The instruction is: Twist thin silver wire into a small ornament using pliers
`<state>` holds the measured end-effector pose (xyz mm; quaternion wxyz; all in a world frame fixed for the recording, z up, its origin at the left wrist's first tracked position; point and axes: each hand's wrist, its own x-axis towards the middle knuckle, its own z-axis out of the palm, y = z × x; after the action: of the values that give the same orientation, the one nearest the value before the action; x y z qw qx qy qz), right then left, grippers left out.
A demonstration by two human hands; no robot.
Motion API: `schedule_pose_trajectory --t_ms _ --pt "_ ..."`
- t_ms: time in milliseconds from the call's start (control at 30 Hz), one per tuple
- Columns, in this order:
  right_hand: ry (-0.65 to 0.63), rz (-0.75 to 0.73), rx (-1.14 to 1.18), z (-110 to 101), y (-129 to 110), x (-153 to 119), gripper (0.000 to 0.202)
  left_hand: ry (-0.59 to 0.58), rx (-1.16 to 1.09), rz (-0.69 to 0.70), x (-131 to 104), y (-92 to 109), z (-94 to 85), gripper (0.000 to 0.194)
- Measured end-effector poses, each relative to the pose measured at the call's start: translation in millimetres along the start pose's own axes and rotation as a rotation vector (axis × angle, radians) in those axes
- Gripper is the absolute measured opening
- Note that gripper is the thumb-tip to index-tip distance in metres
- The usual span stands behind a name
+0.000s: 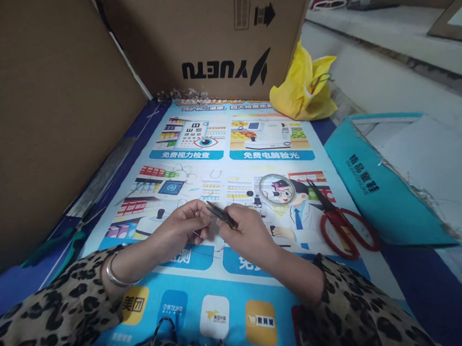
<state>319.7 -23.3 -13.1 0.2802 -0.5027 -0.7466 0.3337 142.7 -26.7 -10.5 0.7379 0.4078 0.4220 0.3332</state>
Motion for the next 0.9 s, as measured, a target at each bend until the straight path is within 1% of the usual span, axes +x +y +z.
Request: schedule_pose_trajectory --t_ms 167,400,767,900 --pt "-0.003 0.037 0.01 -0.7 -0.6 0.1 0.023 0.032 -0.016 0.004 0.7 -2.9 -1.4 0.012" --pt "-0.013 0.086 -0.014 -1.4 -1.2 0.3 0.024 0.067 -0.022 0.015 1.4 -4.2 -0.9 0.013" --pt "-0.008 0.077 -0.037 -1.0 -0.3 -1.1 0.026 0.039 -0.056 -0.015 1.0 -2.3 -0.9 0.019" --pt "-0.009 0.116 0.014 -2.8 -1.1 -1.3 0.025 0.05 -0.067 -0.027 2.4 -2.3 -0.2 0.021"
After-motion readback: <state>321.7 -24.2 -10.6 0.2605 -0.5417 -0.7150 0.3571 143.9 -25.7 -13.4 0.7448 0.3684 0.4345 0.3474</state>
